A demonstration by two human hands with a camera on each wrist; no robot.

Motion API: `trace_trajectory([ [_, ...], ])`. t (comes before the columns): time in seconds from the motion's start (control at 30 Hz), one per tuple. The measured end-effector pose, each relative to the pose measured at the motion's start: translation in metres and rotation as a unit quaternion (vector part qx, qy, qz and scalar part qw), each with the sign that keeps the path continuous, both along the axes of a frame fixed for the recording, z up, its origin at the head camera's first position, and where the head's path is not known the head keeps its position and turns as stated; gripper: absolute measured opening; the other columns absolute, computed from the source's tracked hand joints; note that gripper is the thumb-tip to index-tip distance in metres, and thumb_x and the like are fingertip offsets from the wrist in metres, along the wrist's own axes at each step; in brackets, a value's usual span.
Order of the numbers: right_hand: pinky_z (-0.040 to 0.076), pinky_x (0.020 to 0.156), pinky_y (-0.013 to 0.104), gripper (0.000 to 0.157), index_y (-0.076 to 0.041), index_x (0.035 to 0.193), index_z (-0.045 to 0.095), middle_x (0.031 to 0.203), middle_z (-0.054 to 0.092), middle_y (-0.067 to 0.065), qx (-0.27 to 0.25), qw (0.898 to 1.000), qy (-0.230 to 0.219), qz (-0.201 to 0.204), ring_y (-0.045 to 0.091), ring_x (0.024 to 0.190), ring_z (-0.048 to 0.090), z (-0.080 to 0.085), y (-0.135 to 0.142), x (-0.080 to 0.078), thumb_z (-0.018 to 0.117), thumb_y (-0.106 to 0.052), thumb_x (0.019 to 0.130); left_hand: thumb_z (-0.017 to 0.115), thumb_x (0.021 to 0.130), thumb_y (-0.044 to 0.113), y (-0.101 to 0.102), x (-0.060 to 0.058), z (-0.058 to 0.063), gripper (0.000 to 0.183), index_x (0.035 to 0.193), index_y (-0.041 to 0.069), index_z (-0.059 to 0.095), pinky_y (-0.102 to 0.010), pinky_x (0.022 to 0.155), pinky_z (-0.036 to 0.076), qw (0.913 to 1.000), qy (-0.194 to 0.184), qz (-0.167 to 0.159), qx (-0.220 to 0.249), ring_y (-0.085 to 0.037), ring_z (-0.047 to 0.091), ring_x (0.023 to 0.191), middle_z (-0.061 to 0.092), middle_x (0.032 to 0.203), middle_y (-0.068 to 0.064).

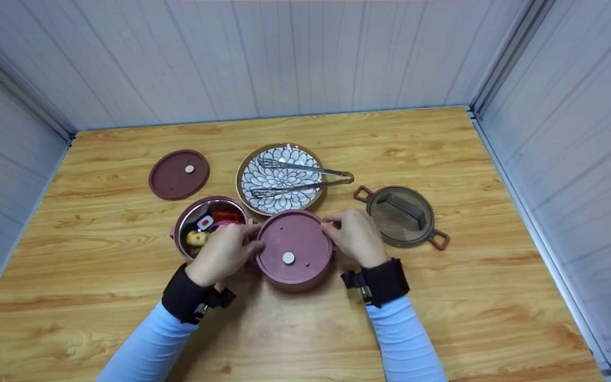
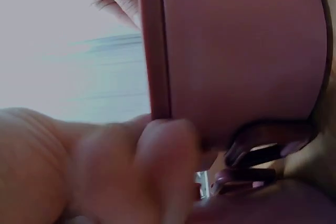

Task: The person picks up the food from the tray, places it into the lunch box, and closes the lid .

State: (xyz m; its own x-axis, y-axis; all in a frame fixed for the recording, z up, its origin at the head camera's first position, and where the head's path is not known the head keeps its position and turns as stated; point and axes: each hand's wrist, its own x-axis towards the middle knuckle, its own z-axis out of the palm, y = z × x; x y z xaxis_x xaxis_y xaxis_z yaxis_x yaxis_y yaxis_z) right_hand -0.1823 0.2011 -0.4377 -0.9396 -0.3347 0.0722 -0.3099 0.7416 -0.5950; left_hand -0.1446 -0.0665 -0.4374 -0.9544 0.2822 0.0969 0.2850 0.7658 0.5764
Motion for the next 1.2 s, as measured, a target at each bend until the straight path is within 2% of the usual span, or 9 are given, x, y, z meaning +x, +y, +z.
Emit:
trace_trajectory([
  [0.1,0.053,0.081,0.044,0.043,-0.002,0.124,0.069,0.102,0.072,0.011,0.022,0.999,0.025,0.041,0.026,0.092,0.066,0.008,0.005,0.002,0.077,-0.025,0.088,0.075,0.090,0.024,0.000,0.000,0.005,0.034,0.117,0.003,0.070,-0.043,0.078,0.052,0.9996,0.022,-0.018,-0.005,-0.028,0.065,0.090,0.070,0.094,-0.011],
  [0.17,0.052,0.088,0.047,0.059,-0.001,0.131,0.063,0.114,0.068,0.015,0.038,0.996,0.031,0.070,0.031,0.102,0.064,0.015,0.008,0.003,0.081,-0.030,0.083,0.080,0.084,0.032,-0.001,-0.001,0.009,0.055,0.127,0.000,0.064,-0.042,0.081,0.051,0.9985,0.038,-0.040,-0.008,-0.028,0.062,0.092,0.066,0.098,-0.012],
  [0.23,0.047,0.097,0.052,0.075,-0.002,0.137,0.057,0.130,0.060,0.019,0.065,0.992,0.034,0.099,0.036,0.115,0.058,0.021,0.010,0.005,0.084,-0.038,0.077,0.085,0.076,0.039,-0.001,-0.002,0.012,0.080,0.138,-0.003,0.055,-0.041,0.090,0.049,0.9967,0.042,-0.069,-0.014,-0.029,0.058,0.102,0.062,0.109,-0.015],
  [0.33,0.042,0.103,0.054,0.100,-0.003,0.147,0.046,0.144,0.047,0.022,0.112,0.984,0.010,0.141,0.040,0.126,0.050,0.026,0.009,0.008,0.085,-0.051,0.068,0.089,0.065,0.048,0.001,-0.006,0.012,0.110,0.148,-0.005,0.039,-0.042,0.106,0.041,0.9920,0.023,-0.117,-0.040,-0.034,0.048,0.123,0.051,0.133,-0.022],
  [0.43,0.039,0.106,0.054,0.118,-0.003,0.153,0.033,0.153,0.036,0.022,0.151,0.973,-0.023,0.171,0.041,0.132,0.044,0.023,0.003,0.010,0.086,-0.056,0.062,0.090,0.059,0.054,0.004,-0.011,0.009,0.128,0.153,-0.005,0.026,-0.044,0.115,0.028,0.9851,-0.017,-0.157,-0.069,-0.041,0.032,0.139,0.033,0.151,-0.027],
  [0.57,0.034,0.109,0.055,0.127,-0.001,0.156,0.023,0.157,0.027,0.024,0.177,0.967,-0.056,0.172,0.042,0.137,0.036,0.020,-0.006,0.011,0.089,-0.053,0.061,0.092,0.058,0.054,0.008,-0.017,0.007,0.136,0.155,-0.005,0.016,-0.047,0.117,0.023,0.9756,-0.056,-0.187,-0.101,-0.040,0.025,0.143,0.021,0.157,-0.030],
  [0.77,0.031,0.111,0.053,0.133,0.004,0.155,0.019,0.156,0.025,0.027,0.201,0.964,-0.068,0.160,0.043,0.139,0.033,0.022,-0.014,0.009,0.091,-0.053,0.058,0.092,0.059,0.053,0.011,-0.022,0.013,0.136,0.156,-0.004,0.015,-0.053,0.114,0.026,0.9681,-0.081,-0.197,-0.131,-0.035,0.026,0.144,0.019,0.158,-0.029],
  [1.0,0.040,0.105,0.053,0.135,0.003,0.155,0.022,0.155,0.031,0.026,0.235,0.959,-0.055,0.152,0.042,0.130,0.046,0.023,-0.019,0.010,0.090,-0.057,0.055,0.090,0.058,0.058,0.010,-0.023,0.008,0.137,0.157,0.000,0.016,-0.048,0.110,0.036,0.9661,-0.053,-0.209,-0.142,-0.042,0.045,0.132,0.025,0.156,-0.029],
  [1.2,0.048,0.097,0.049,0.133,0.005,0.155,0.017,0.156,0.028,0.027,0.233,0.958,-0.070,0.150,0.040,0.110,0.060,0.025,-0.023,0.013,0.088,-0.054,0.059,0.091,0.057,0.057,0.008,-0.023,0.004,0.137,0.157,0.001,0.017,-0.047,0.107,0.040,0.9698,-0.040,-0.204,-0.127,-0.041,0.047,0.130,0.028,0.155,-0.028],
])
